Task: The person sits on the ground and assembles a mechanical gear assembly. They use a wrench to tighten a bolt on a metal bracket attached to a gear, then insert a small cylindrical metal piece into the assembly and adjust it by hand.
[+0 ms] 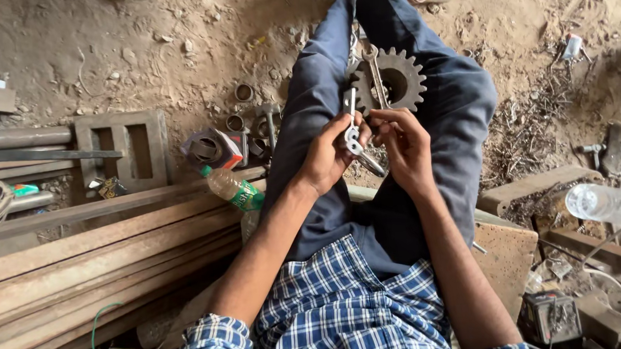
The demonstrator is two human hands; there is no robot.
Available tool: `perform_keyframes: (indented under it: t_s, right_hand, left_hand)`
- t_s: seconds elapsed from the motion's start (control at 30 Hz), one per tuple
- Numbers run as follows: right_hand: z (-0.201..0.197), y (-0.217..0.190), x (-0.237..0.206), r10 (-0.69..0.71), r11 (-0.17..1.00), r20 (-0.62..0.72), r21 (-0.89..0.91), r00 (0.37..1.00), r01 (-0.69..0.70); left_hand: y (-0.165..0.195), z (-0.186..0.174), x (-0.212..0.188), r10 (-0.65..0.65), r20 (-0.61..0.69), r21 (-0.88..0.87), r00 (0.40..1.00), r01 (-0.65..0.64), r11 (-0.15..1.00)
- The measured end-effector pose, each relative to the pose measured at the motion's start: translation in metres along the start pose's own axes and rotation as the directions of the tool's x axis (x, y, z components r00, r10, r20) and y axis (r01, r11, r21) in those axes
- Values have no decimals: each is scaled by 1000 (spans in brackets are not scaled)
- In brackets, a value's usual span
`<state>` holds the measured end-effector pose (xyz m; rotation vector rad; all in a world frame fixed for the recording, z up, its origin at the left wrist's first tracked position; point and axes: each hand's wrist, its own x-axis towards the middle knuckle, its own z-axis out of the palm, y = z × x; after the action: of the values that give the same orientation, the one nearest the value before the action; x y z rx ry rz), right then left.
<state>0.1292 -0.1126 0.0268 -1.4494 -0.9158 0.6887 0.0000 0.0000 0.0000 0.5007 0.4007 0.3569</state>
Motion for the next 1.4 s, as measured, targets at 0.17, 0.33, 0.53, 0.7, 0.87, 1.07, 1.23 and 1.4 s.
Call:
perform_keyframes:
  t_s: [0.17, 0.33, 0.53, 0.7, 0.87, 1.07, 1.23, 1.4]
  right_hand:
    - [0, -9, -4, -25, 997, 86, 80, 996, 18]
    - [10, -11, -14, 124, 987, 2, -104, 992, -123]
    - [10, -31, -32, -10, 933, 137, -354, 990, 59]
    - [9, -47, -30, -219, 854, 158, -446, 963, 267]
    - [-32, -47, -37, -81, 785, -162, -618, 983, -37]
    - [-131, -31, -123, 124, 615, -377, -697, 918, -369]
    - [-176, 17, -209, 626, 257, -352, -749, 696, -610]
    - [-164, 38, -229, 620, 288, -409, -674, 669, -680]
  left_hand:
    - [-6, -2, -6, 84, -4, -172, 996, -83, 982]
    - [-2, -5, 8, 155, -151, -177, 976, -181, 967]
    - [-9, -5, 7, 151, -1, -183, 989, -149, 972]
    - [-5, -14, 2, 146, 103, -221, 984, -121, 968]
    - [6, -4, -4, 100, 37, -323, 994, -83, 943]
    - [-6, 0, 5, -52, -45, -466, 998, 25, 884]
    - [-24, -5, 9, 25, -38, -227, 999, -33, 973]
    - [-35, -8, 11, -2, -20, -187, 1000, -1, 982]
